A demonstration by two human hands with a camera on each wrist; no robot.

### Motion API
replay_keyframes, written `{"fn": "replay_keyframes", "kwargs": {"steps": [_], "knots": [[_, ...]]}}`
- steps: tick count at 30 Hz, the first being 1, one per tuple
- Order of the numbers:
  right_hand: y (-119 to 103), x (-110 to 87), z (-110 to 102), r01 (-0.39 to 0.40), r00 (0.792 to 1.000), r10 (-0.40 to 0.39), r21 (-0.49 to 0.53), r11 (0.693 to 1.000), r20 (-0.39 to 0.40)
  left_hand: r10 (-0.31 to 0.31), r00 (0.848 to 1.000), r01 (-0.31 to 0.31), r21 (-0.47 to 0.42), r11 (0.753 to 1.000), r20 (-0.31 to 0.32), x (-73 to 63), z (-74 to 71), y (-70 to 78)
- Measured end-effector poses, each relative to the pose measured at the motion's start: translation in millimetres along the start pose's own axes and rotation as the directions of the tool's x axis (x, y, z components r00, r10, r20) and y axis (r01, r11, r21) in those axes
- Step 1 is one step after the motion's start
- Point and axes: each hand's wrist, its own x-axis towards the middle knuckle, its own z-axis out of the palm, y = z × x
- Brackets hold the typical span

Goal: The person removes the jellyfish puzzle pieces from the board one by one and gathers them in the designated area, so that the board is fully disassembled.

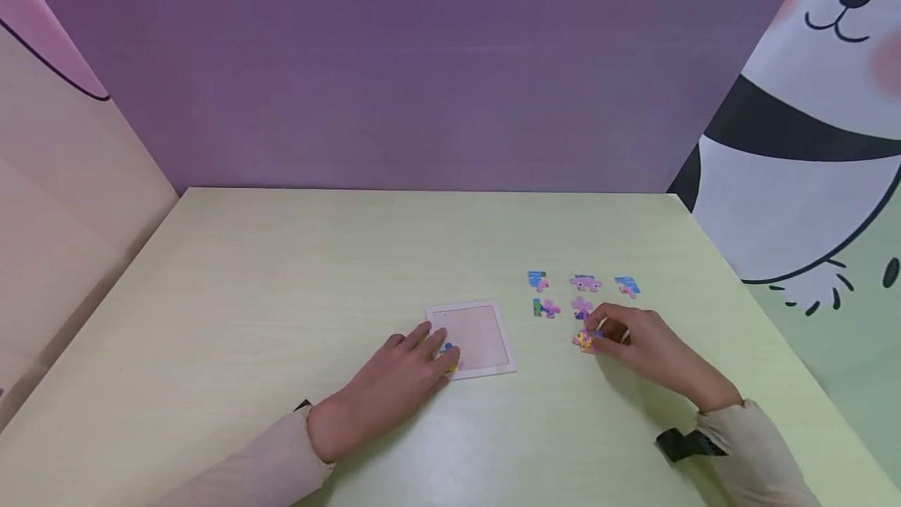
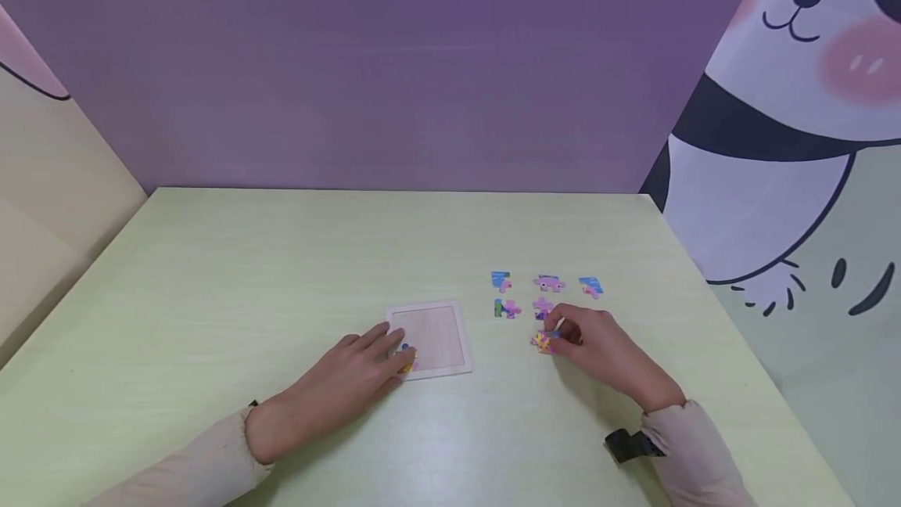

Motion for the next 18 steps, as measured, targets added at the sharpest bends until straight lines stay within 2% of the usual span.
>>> {"fn": "replay_keyframes", "kwargs": {"steps": [18], "knots": [[3.7,1.2,-0.6,0.029,1.000,-0.029,-0.053,0.998,0.006,0.002,1.000,-0.002,-0.022,1.000,-0.020,1.2,-0.8,1.1]]}}
